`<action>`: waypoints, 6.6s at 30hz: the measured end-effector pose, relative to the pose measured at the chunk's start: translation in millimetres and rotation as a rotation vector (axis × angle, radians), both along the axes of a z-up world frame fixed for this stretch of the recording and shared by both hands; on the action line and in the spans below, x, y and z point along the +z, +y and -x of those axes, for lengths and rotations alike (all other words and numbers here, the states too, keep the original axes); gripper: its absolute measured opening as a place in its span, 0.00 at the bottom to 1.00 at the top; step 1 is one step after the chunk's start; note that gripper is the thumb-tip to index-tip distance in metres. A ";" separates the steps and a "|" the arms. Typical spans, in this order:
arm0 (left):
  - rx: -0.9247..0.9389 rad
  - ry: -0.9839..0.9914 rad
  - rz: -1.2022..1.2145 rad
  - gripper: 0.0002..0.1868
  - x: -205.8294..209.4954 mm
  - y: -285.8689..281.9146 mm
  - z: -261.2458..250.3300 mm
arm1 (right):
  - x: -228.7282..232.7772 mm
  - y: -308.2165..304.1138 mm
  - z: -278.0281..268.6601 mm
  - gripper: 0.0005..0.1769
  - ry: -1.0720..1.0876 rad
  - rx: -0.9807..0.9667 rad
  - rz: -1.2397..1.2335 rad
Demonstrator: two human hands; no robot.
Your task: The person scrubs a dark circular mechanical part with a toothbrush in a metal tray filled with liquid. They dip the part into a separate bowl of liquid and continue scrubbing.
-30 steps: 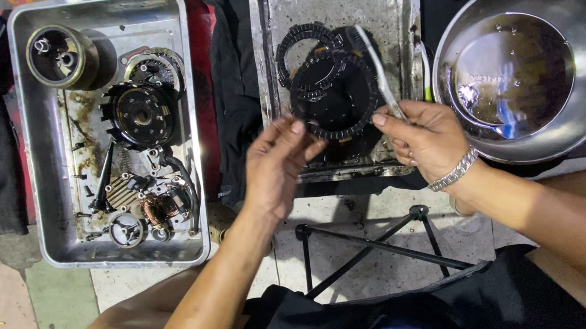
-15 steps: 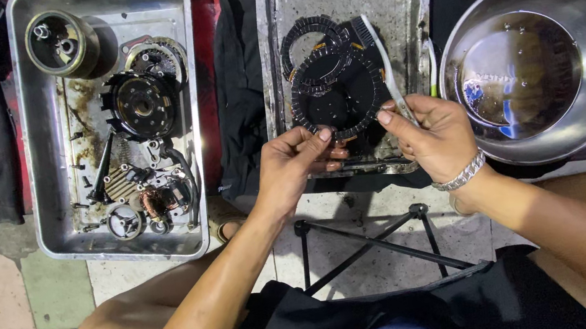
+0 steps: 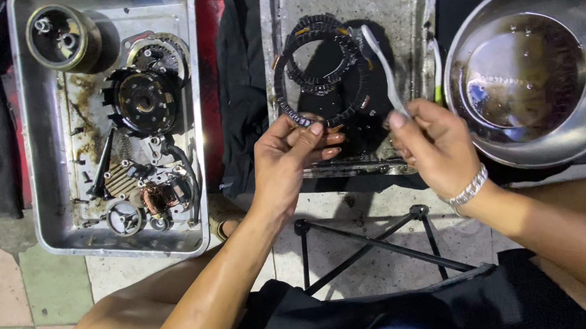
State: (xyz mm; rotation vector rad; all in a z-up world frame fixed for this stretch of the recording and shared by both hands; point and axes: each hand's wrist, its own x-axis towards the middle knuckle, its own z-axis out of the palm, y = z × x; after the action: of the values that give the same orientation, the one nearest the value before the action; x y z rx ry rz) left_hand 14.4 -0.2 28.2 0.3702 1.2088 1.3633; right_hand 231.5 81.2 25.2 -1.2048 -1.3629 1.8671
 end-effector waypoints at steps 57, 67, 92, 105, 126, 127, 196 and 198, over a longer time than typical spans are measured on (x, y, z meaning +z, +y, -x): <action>0.177 0.067 -0.062 0.07 7.5 -0.6 14.7 | 27.8 -16.4 4.5 0.16 -0.516 0.263 -0.630; 0.245 0.090 -0.024 0.04 6.0 1.0 19.5 | 3.2 -5.4 2.0 0.15 -0.600 0.286 -0.551; 0.184 0.140 0.041 0.05 -14.3 -4.7 21.1 | -10.6 -3.1 -3.7 0.15 -0.613 0.333 -0.578; 0.110 0.106 0.036 0.05 -17.8 -7.3 13.9 | -22.3 24.1 -10.3 0.17 -0.570 0.222 -0.708; -0.440 1.963 -0.307 0.05 37.0 -0.2 24.6 | -28.2 -3.5 -14.0 0.22 -0.735 0.377 -0.358; -0.408 1.944 -0.326 0.05 40.4 -2.0 16.9 | -26.1 -9.0 -14.5 0.22 -0.734 0.395 -0.353; -1.161 1.845 -0.870 0.14 -130.9 205.8 -237.2 | -28.2 -37.2 -13.5 0.17 -0.416 0.634 -0.504; -1.137 1.798 -0.918 0.12 -133.1 207.4 -236.9 | -31.1 -38.1 -12.9 0.17 -0.425 0.634 -0.493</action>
State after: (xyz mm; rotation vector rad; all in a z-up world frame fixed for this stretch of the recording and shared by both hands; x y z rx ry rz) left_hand 251.3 207.2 -104.9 2.7989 1.0463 0.1265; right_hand 244.4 43.1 -5.9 -1.0023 -2.4949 1.5121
